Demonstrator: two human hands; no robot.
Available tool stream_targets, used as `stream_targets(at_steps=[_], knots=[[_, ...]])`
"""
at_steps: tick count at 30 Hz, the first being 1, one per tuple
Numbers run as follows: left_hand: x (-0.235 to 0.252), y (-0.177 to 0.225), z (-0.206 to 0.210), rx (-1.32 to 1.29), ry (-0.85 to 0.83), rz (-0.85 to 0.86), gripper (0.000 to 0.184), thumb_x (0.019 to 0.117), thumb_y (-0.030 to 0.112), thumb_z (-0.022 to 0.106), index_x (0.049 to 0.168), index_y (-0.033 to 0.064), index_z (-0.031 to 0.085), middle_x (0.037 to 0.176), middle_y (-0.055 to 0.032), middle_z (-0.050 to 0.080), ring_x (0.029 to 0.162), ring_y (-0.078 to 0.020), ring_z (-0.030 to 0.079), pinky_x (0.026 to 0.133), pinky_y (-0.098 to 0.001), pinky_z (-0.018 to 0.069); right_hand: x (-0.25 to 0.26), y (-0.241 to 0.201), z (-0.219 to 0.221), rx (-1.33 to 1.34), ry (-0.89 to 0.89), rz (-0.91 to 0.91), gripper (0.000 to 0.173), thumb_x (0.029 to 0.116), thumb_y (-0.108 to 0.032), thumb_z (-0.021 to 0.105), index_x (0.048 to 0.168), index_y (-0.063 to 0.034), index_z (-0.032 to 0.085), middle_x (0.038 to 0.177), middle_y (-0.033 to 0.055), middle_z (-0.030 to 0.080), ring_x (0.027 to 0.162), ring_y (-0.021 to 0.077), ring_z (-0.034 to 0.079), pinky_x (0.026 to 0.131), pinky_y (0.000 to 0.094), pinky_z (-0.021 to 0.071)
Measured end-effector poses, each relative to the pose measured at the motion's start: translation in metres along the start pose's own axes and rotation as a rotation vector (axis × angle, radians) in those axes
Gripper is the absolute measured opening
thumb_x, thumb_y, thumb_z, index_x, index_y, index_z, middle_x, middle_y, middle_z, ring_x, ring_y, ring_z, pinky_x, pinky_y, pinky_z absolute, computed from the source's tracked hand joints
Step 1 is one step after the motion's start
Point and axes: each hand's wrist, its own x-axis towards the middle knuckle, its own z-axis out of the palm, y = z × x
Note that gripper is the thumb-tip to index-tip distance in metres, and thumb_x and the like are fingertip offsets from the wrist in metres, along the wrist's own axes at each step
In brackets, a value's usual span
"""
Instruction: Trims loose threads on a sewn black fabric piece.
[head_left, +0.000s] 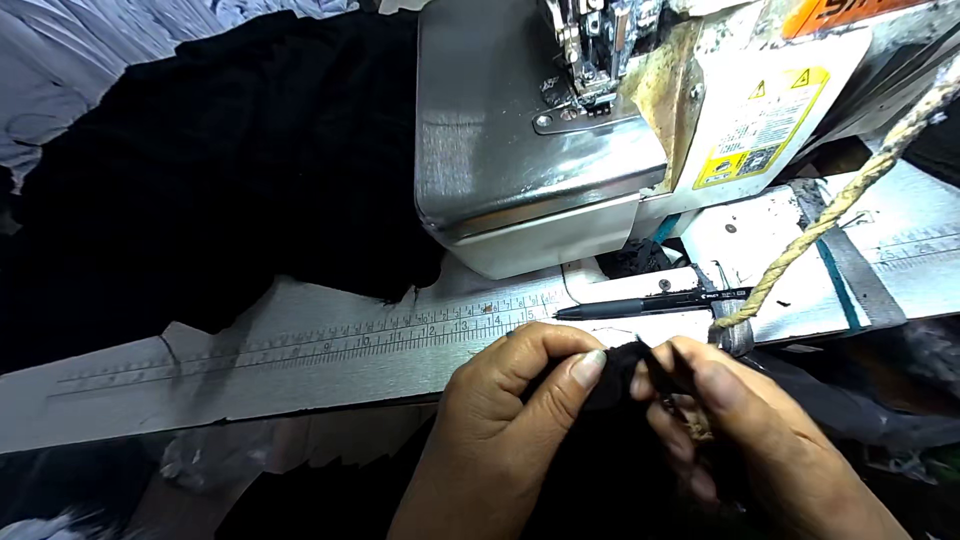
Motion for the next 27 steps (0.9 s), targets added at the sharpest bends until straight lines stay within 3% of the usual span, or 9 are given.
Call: stream_targets(at_steps=[3,5,6,8,12,16,19,22,27], knots=[[0.000,0.005,-0.002,-0.157,-0.079,-0.111,0.015,0.1006,0.018,0.060,0.094,0.0157,0.073,0.080,0.0089,0.067,0.073,0.0043,0.062,0.067,-0.0122,0.0528,0.004,0.007,-0.005,-0.195,0.131,-0.134,0.054,0.0948,-0.058,0.061,0.134,-0.0204,0.061,0.067,-0.0160,0.046,0.055,-0.0119,0.042,0.049,0.0069,0.0375],[0.000,0.005,-0.001,-0.224,-0.082,-0.147,0.015,0.1008,0.019,0.060,0.095,0.0171,0.073,0.079,0.0092,0.068,0.072,0.0051,0.063,0.067,-0.0117,0.0528,0.007,0.008,-0.005,-0.257,0.158,-0.109,0.029,0.0974,-0.035,0.066,0.122,-0.0192,0.072,0.070,-0.0145,0.059,0.056,-0.0111,0.047,0.051,0.0071,0.0393],[0.000,0.005,-0.001,-0.248,-0.085,-0.157,0.014,0.1007,0.020,0.061,0.095,0.0170,0.074,0.080,0.0088,0.068,0.073,0.0049,0.063,0.067,-0.0119,0.0533,0.007,0.007,-0.004,-0.257,0.149,-0.079,0.015,0.0991,-0.027,0.063,0.106,-0.0189,0.073,0.067,-0.0148,0.057,0.054,-0.0117,0.045,0.050,0.0066,0.0368],[-0.001,0.005,-0.005,-0.269,-0.111,-0.182,0.012,0.0983,0.022,0.065,0.098,0.0166,0.075,0.085,0.0084,0.071,0.076,0.0043,0.065,0.070,-0.0127,0.0544,0.006,0.004,-0.004,-0.166,0.105,-0.007,0.015,0.1016,-0.021,0.056,0.093,-0.0193,0.068,0.060,-0.0164,0.046,0.050,-0.0129,0.040,0.046,0.0059,0.0322],[-0.004,0.007,-0.015,-0.219,-0.185,-0.218,0.011,0.0897,0.020,0.074,0.100,0.0170,0.076,0.091,0.0114,0.072,0.083,0.0055,0.066,0.075,-0.0127,0.0558,0.003,-0.008,-0.010,-0.026,0.053,0.055,0.014,0.1025,-0.020,0.053,0.094,-0.0220,0.064,0.059,-0.0191,0.046,0.050,-0.0131,0.043,0.047,0.0056,0.0358],[-0.005,-0.001,-0.011,-0.194,-0.183,-0.078,0.011,0.0945,0.026,0.069,0.095,0.0182,0.077,0.091,0.0147,0.066,0.089,0.0096,0.060,0.079,-0.0090,0.0508,0.005,-0.009,-0.009,-0.092,0.073,0.054,0.014,0.1014,-0.018,0.053,0.094,-0.0206,0.065,0.059,-0.0197,0.046,0.050,-0.0138,0.042,0.046,0.0052,0.0354],[0.000,-0.008,-0.004,-0.226,-0.160,0.079,0.014,0.0967,0.028,0.066,0.097,0.0180,0.076,0.110,0.0125,0.066,0.106,0.0074,0.058,0.091,-0.0100,0.0484,0.008,-0.011,-0.006,-0.071,0.024,0.118,0.012,0.1023,-0.018,0.054,0.096,-0.0187,0.064,0.062,-0.0199,0.047,0.050,-0.0135,0.044,0.046,0.0064,0.0375],[0.010,-0.002,0.002,-0.305,-0.191,0.085,0.016,0.1003,0.024,0.062,0.098,0.0138,0.073,0.131,0.0063,0.066,0.124,-0.0007,0.057,0.104,-0.0199,0.0478,0.014,-0.021,0.002,0.033,0.048,0.230,0.009,0.1019,-0.014,0.054,0.098,-0.0164,0.061,0.062,-0.0189,0.051,0.049,-0.0106,0.047,0.045,0.0087,0.0404],[0.040,0.036,0.006,-0.252,-0.137,-0.034,0.017,0.0961,0.000,0.057,0.100,0.0061,0.073,0.103,0.0060,0.074,0.100,0.0006,0.068,0.091,-0.0199,0.0558,0.021,-0.049,0.007,0.116,0.244,0.200,0.016,0.1001,0.001,0.050,0.103,-0.0126,0.057,0.063,-0.0169,0.055,0.048,-0.0078,0.050,0.046,0.0107,0.0440]])
